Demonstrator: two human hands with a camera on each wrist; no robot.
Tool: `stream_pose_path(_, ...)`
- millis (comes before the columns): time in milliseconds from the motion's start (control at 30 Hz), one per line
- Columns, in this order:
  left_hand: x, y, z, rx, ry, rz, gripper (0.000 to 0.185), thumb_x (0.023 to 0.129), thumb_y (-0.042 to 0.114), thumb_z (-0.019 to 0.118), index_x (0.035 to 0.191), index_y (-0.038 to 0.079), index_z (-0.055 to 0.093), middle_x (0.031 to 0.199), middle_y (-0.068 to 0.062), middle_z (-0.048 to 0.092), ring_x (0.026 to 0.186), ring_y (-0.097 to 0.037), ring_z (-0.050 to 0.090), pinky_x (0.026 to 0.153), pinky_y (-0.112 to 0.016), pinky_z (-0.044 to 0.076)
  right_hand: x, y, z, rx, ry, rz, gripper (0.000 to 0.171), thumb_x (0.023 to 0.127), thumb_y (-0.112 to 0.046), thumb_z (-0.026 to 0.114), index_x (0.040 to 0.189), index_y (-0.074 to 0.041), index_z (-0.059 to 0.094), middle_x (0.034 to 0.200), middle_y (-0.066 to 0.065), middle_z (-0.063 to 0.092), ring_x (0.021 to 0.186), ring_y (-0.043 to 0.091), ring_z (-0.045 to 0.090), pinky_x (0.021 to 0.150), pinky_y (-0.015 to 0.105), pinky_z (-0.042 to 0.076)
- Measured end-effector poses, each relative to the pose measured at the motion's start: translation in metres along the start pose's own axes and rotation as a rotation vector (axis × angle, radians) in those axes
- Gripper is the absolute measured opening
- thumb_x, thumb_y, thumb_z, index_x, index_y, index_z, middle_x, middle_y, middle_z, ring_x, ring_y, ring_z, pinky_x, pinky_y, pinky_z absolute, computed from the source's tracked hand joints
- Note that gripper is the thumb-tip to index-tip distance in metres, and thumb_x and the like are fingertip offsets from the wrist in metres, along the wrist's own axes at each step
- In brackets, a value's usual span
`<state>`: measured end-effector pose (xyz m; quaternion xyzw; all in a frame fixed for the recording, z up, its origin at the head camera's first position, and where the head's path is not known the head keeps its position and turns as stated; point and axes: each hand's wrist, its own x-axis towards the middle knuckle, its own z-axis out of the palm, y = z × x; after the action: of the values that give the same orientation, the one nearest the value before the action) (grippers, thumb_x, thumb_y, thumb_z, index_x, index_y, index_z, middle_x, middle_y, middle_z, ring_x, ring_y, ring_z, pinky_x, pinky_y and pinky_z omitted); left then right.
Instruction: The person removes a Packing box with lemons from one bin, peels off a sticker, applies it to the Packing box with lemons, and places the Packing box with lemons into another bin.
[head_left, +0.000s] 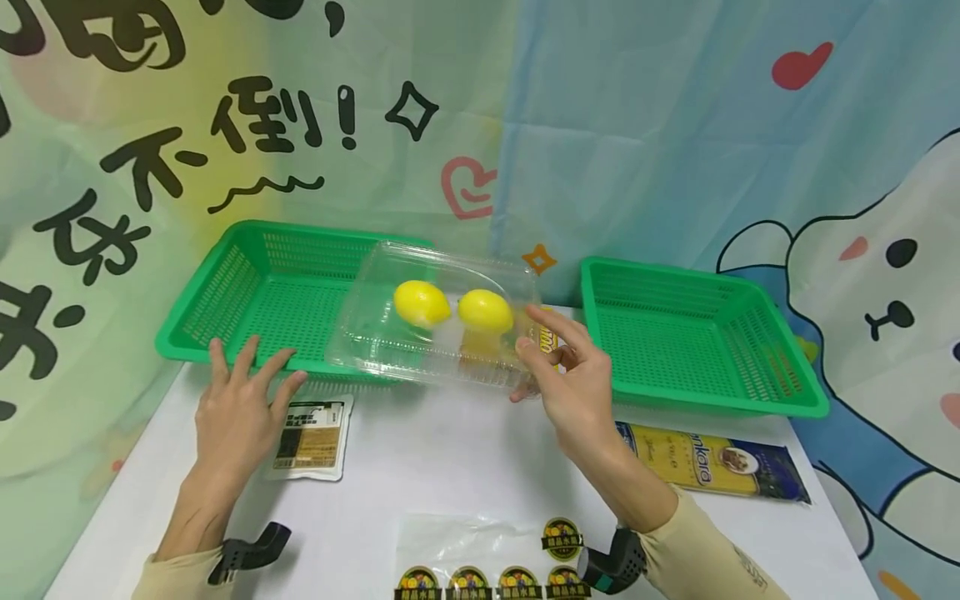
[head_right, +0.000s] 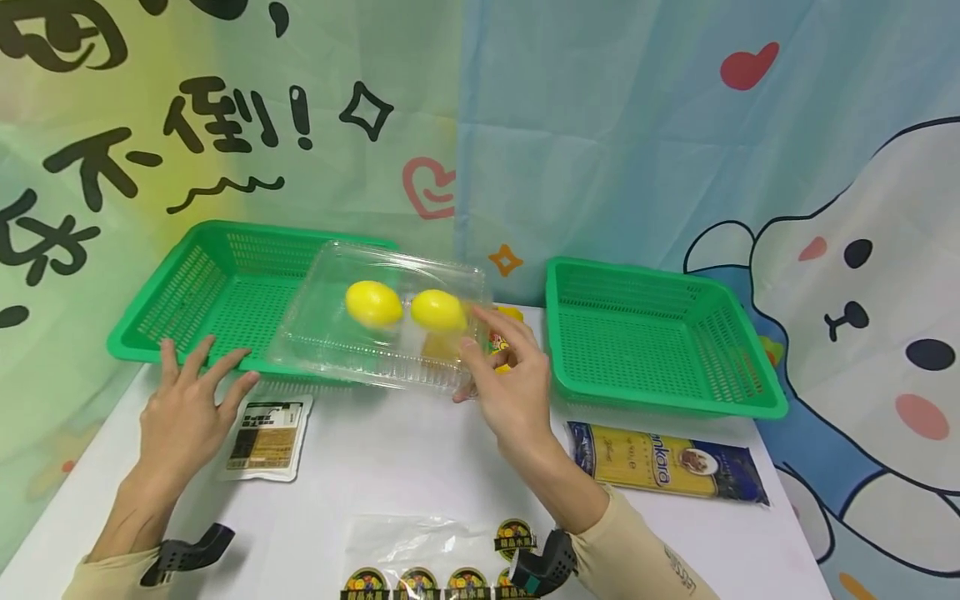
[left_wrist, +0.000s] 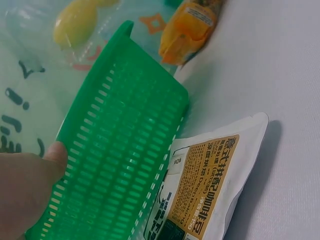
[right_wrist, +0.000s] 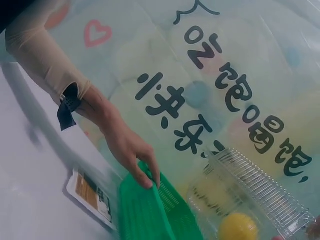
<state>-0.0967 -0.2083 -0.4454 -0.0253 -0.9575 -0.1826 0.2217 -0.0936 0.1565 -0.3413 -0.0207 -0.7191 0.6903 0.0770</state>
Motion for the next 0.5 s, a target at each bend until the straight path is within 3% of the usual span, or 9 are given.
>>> stream_pose_path(233, 0.000, 0.001, 0.000, -0.004, -0.006, 0.001, 0.042, 0.099, 0.036, 0.072, 0.134, 0.011, 0.070, 0.154, -0.031, 0.048, 0.146, -0.069, 0.024, 0.082, -0.083, 0.046, -0.016, 0.001, -0.021, -0.025, 0.010, -0.019, 0.044, 0.098, 0.001, 0.070, 0.141, -0.009, 0.066, 0.146, -0.007, 0.052, 0.066, 0.015, 0.053, 0.054, 0.041, 0.062)
stream_pose_path(500, 0.001, -0.001, 0.001, -0.002, 0.007, 0.010, 0.043, 0.097, 0.035, 0.074, 0.134, 0.012, 0.070, 0.154, -0.031, 0.049, 0.146, -0.068, 0.025, 0.082, -0.083, 0.046, -0.036, 0.009, -0.040, -0.054, 0.031, -0.004, 0.044, 0.098, 0.005, 0.067, 0.140, -0.009, 0.066, 0.147, -0.001, 0.050, 0.070, 0.014, 0.053, 0.053, 0.038, 0.062)
